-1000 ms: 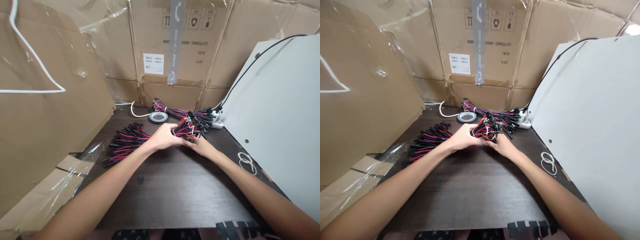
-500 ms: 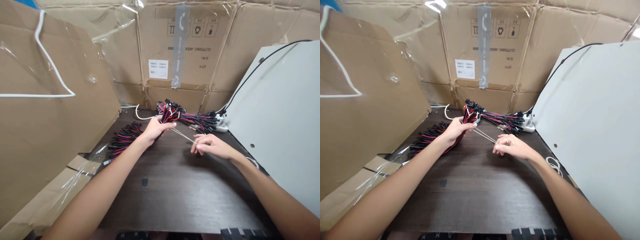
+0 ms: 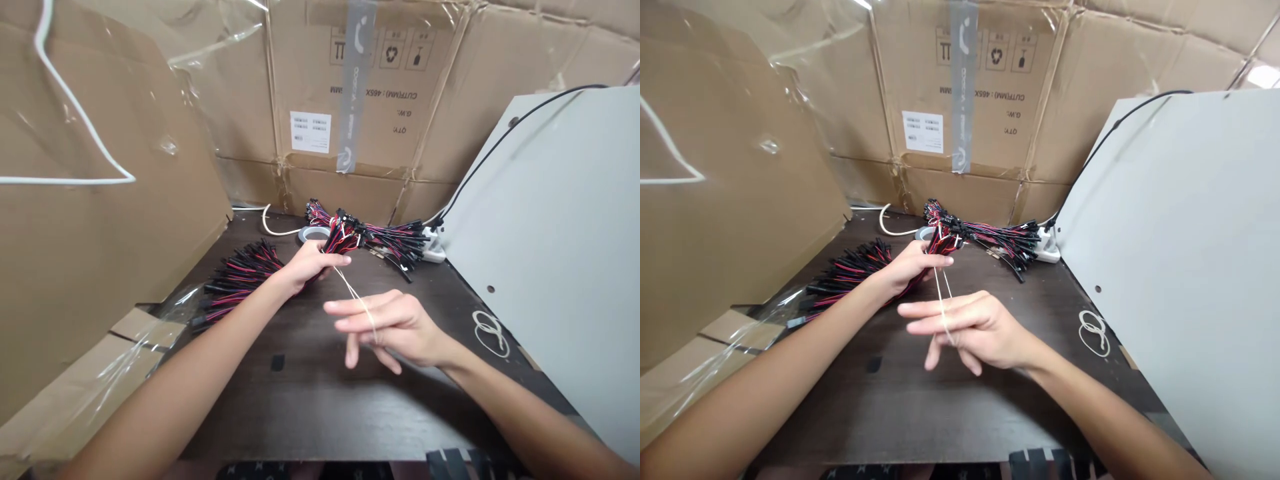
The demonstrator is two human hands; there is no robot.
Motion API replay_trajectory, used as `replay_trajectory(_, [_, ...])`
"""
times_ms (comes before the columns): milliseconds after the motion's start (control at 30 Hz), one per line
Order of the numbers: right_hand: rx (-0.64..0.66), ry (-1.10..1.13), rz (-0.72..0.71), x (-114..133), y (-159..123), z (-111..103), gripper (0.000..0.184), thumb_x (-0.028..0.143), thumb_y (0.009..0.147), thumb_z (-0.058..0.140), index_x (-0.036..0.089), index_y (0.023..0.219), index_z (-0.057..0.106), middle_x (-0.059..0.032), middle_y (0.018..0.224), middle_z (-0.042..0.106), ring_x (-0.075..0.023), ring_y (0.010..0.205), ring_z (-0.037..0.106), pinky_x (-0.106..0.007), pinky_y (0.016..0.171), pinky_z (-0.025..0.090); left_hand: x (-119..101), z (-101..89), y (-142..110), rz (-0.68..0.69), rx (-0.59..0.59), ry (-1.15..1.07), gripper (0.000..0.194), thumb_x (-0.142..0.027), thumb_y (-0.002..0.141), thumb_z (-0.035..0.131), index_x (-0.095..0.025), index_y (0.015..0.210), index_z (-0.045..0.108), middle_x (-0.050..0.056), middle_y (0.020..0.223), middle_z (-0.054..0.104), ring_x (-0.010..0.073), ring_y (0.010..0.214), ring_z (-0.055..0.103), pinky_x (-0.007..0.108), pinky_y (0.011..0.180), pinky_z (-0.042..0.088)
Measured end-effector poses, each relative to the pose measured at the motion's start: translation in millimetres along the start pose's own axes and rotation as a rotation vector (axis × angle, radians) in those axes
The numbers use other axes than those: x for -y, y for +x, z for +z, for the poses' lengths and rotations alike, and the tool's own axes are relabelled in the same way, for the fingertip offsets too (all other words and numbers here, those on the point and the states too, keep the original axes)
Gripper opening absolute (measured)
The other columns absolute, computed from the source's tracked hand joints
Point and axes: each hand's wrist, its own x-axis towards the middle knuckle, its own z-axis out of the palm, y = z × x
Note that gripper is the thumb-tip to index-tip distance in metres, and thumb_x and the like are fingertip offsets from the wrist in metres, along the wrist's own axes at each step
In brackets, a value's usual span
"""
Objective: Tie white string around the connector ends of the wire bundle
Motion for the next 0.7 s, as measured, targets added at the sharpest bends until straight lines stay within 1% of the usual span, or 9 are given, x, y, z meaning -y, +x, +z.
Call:
replay_trajectory(33, [-0.003,0.018,0.01,-2.6,1.8,1.5,0.037,0.02,0.091,0.059,0.038,0.123,0.063,-0.004,0.147,0.046,-0.016,0.087,0.072,-0.016,0.043,0.052,0.4,0.9,0.3,-0.012,-0.003,0.004,0.03,-0.031,0.058,0.082,-0.015,0.07,0.06,-0.006,0.046,0.042,0.0061,0.038,0.031,0.021,0.037,0.02])
replay_trajectory(100, [-0.018,0.07,0.015,-8.2,6.3,-1.9,0.052,0.028,0.081,0.073,0.041,0.128,0.058,0.0,0.157,0.028,-0.0216,0.11,0.065,-0.026,0.067,0.061,0.7,2.3,0.4,-0.02,-0.01,-0.01,0.03,-0.03,0.057,0.082,-0.015,0.068,0.059,-0.006,0.047,0.043,0.0058,0.039,0.032,0.021,0.038,0.02])
replay_trajectory(167, [-0.083,0.147,-0.009,-13.6,10.8,-10.9,0.08,0.04,0.065,0.084,0.047,0.136,0.048,0.0051,0.161,0.013,-0.027,0.132,0.049,-0.037,0.093,0.056,-0.1,2.9,-0.3,-0.009,-0.019,-0.062,0.031,-0.031,0.057,0.083,-0.014,0.069,0.06,-0.005,0.051,0.046,0.0059,0.042,0.035,0.02,0.039,0.023])
replay_trajectory(200, [-0.145,0.188,-0.03,-15.8,12.8,-16.0,0.089,0.046,0.06,0.086,0.05,0.138,0.044,0.0067,0.161,0.012,-0.0271,0.135,0.044,-0.04,0.1,0.051,-1.0,3.0,-0.9,0.003,-0.023,-0.093,0.032,-0.032,0.058,0.083,-0.014,0.071,0.06,-0.004,0.053,0.046,0.006,0.043,0.036,0.02,0.04,0.024])
replay_trajectory(300, [-0.386,0.293,-0.088,-19.7,17.6,-27.9,0.082,0.059,0.061,0.08,0.046,0.136,0.049,0.0077,0.16,0.02,-0.0237,0.14,0.037,-0.042,0.115,0.034,-4.0,3.4,-2.4,0.056,-0.033,-0.166,0.038,-0.039,0.06,0.084,-0.015,0.076,0.059,-0.006,0.052,0.044,0.0062,0.043,0.037,0.019,0.04,0.024])
replay_trajectory(367, [-0.506,0.352,-0.095,-21.6,20.3,-31.3,0.076,0.062,0.063,0.078,0.04,0.131,0.055,0.0061,0.158,0.026,-0.0217,0.142,0.034,-0.039,0.119,0.028,-5.4,4.7,-3.1,0.1,-0.058,-0.187,0.04,-0.039,0.059,0.085,-0.015,0.076,0.058,-0.007,0.051,0.042,0.0061,0.043,0.036,0.018,0.04,0.025])
replay_trajectory(467, [-0.652,0.421,-0.074,-25.2,24.4,-31.1,0.074,0.06,0.059,0.081,0.03,0.123,0.06,-0.0001,0.153,0.039,-0.0201,0.141,0.037,-0.036,0.119,0.029,-5.0,8.4,-4.7,0.138,-0.088,-0.204,0.039,-0.035,0.058,0.085,-0.016,0.073,0.055,-0.007,0.051,0.043,0.0063,0.043,0.037,0.019,0.04,0.027])
replay_trajectory(533, [-0.746,0.42,-0.054,-27.0,26.5,-29.6,0.07,0.057,0.059,0.084,0.026,0.118,0.062,-0.004,0.146,0.048,-0.02,0.138,0.041,-0.035,0.118,0.031,-3.6,11.6,-6.5,0.157,-0.072,-0.205,0.038,-0.033,0.059,0.084,-0.016,0.071,0.053,-0.007,0.051,0.043,0.0064,0.044,0.037,0.019,0.04,0.028])
replay_trajectory(700, [-0.893,0.336,-0.042,-24.3,27.0,-28.6,0.058,0.052,0.065,0.082,0.022,0.11,0.062,-0.0068,0.132,0.061,-0.0224,0.128,0.053,-0.04,0.115,0.038,1.1,20.6,-10.4,0.176,-0.012,-0.171,0.032,-0.031,0.063,0.082,-0.016,0.073,0.055,-0.007,0.053,0.044,0.0061,0.045,0.036,0.019,0.042,0.029])
